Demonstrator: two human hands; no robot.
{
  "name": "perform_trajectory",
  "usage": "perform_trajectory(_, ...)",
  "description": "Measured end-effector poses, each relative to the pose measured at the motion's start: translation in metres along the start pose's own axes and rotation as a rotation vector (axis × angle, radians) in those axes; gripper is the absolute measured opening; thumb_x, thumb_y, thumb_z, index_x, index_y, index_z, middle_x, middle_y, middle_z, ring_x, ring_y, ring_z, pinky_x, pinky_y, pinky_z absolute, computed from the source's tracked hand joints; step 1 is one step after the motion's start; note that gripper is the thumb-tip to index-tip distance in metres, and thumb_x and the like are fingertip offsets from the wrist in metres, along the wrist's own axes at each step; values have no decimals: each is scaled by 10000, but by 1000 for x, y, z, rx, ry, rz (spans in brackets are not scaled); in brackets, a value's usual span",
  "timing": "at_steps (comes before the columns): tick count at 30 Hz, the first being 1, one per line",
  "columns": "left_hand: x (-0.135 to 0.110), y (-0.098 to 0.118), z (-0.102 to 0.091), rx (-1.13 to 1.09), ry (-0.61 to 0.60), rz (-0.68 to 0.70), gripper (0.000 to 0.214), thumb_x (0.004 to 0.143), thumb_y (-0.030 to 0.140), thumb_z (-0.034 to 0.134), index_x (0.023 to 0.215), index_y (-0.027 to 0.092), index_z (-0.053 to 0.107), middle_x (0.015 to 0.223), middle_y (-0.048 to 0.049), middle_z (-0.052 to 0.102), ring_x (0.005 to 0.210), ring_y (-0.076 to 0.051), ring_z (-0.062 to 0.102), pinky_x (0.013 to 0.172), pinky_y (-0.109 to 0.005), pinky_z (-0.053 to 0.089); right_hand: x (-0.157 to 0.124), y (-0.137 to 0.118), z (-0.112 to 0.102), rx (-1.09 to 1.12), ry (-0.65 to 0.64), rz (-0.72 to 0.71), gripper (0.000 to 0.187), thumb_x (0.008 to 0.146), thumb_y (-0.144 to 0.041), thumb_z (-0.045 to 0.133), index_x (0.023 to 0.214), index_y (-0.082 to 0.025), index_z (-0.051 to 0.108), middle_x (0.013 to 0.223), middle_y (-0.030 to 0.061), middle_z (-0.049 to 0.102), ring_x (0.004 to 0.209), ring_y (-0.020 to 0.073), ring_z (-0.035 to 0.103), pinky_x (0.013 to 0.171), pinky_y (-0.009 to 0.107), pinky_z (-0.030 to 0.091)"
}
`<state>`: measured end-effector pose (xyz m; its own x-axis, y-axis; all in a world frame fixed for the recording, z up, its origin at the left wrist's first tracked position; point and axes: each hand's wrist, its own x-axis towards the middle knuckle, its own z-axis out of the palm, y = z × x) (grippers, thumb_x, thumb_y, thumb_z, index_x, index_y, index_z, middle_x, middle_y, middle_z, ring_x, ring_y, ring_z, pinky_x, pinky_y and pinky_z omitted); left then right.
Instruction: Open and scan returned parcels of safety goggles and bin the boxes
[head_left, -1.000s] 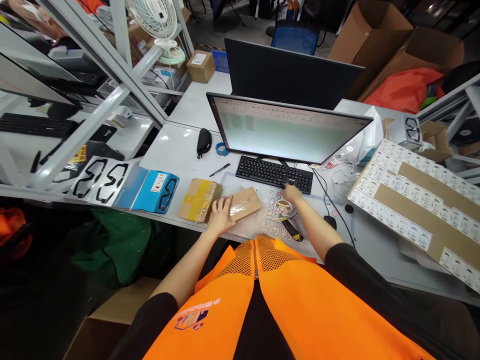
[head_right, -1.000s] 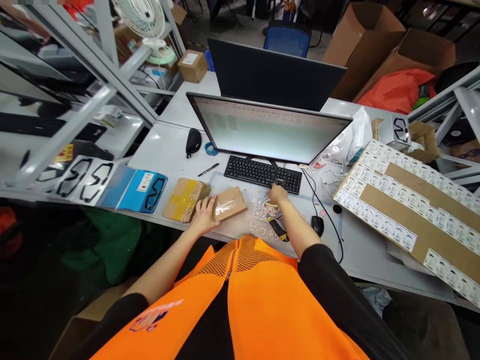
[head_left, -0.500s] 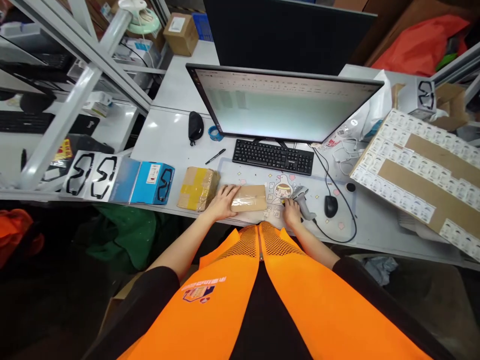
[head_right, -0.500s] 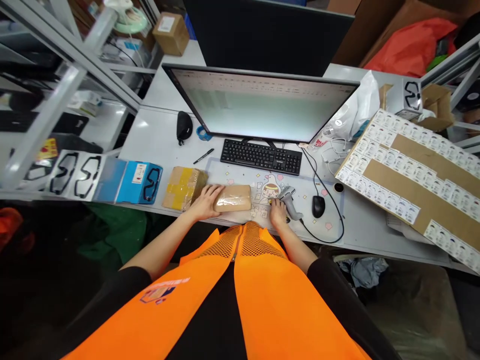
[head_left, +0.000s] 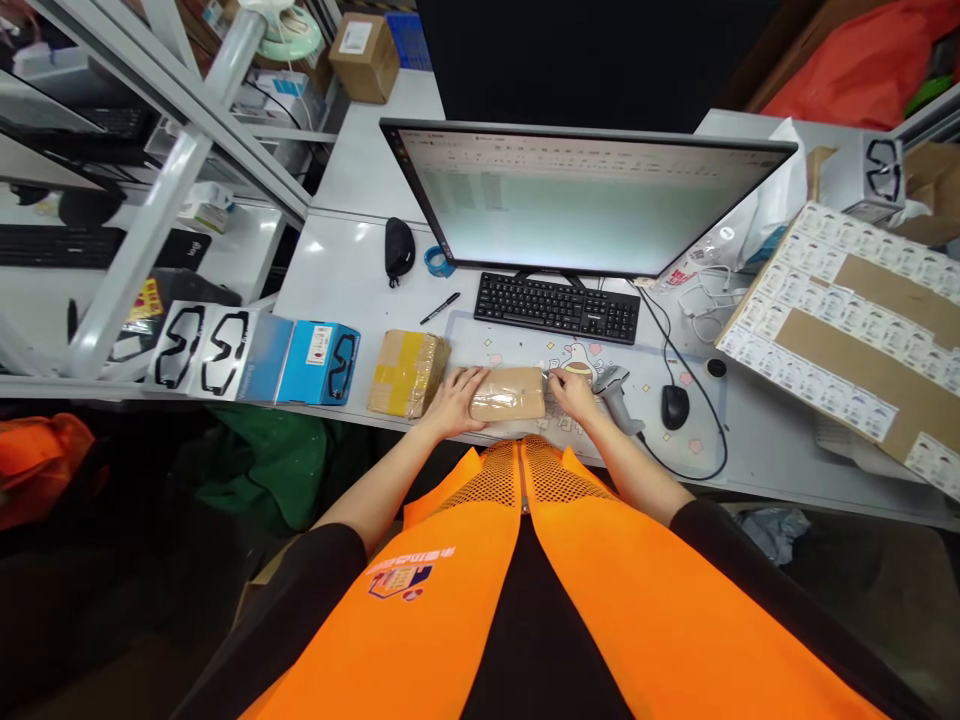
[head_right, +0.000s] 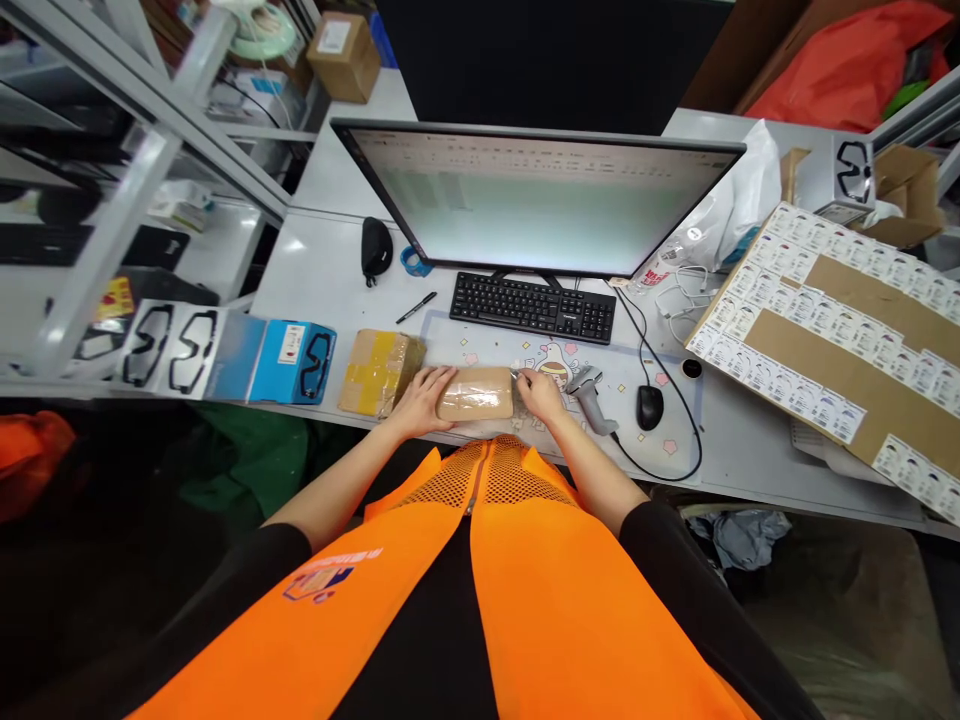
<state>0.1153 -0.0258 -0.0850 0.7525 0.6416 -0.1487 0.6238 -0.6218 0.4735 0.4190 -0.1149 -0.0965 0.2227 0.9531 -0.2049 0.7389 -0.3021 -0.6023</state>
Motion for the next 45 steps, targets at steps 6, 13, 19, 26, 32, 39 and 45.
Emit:
perform_trajectory(6, 1, 1, -2, 19, 18, -52, 1191, 702, 444, 898, 1723, 230, 323, 1688, -166, 445, 1527, -448, 369, 1247, -605, 360, -43, 7, 17, -50, 16, 20, 433, 1046, -377, 416, 1011, -191, 805, 840, 94, 778, 793, 250, 680, 729, 298, 419)
perform_trajectory(13, -2, 49, 2, 12, 165, -459, 1137, 786, 639, 825, 1702, 153, 359, 1690, -245, 432, 1510, -495, 413, 1202, -642, 384, -77, 25, 24, 87, 49, 81, 421, 1029, -415, 452, 1100, -211, 814, 867, 82, 792, 807, 251, 706, 755, 301, 466)
perform_trajectory(19, -17, 56, -36, -347, -227, -462, 825, 928, 868, 483, 1231, 170, 802, 1133, -185, 806, 1083, -391, 749, 959, -481, 583, -66, 46, 6, 140, 149, 224, 418, 1010, -382, 454, 1028, -177, 818, 924, 128, 811, 882, 268, 721, 817, 323, 505)
perform_trajectory(26, 54, 28, -38, -111, -48, 32, 801, 863, 609, 800, 1566, 291, 584, 1731, -115, 416, 1553, -435, 422, 1255, -590, 392, -58, 43, 0, 220, 4, 213, 416, 1021, -472, 486, 1039, -189, 792, 705, 52, 739, 745, 255, 737, 757, 307, 519)
perform_trajectory(32, 23, 13, 13, -120, 161, -309, 656, 927, 657, 709, 1446, 260, 650, 1550, -172, 514, 1310, -422, 634, 1056, -542, 564, -49, 35, 7, 368, -47, 232, 317, 1003, -464, 507, 909, -220, 687, 718, 26, 739, 549, 200, 677, 645, 290, 520)
perform_trajectory(39, 1, 10, 38, -257, 408, -418, 436, 989, 534, 636, 1270, 202, 674, 1340, -179, 640, 1294, -384, 623, 1126, -521, 508, -28, 16, 17, 344, -36, 104, 315, 998, -492, 493, 898, -237, 650, 681, 17, 689, 647, 213, 671, 707, 300, 513)
perform_trajectory(45, 5, 10, 41, -360, 473, -458, 406, 977, 549, 648, 1219, 225, 679, 1306, -143, 672, 1217, -345, 675, 1046, -468, 546, -44, 10, 18, 335, -34, 70, 370, 997, -545, 481, 880, -239, 653, 647, 18, 646, 652, 219, 639, 677, 300, 478)
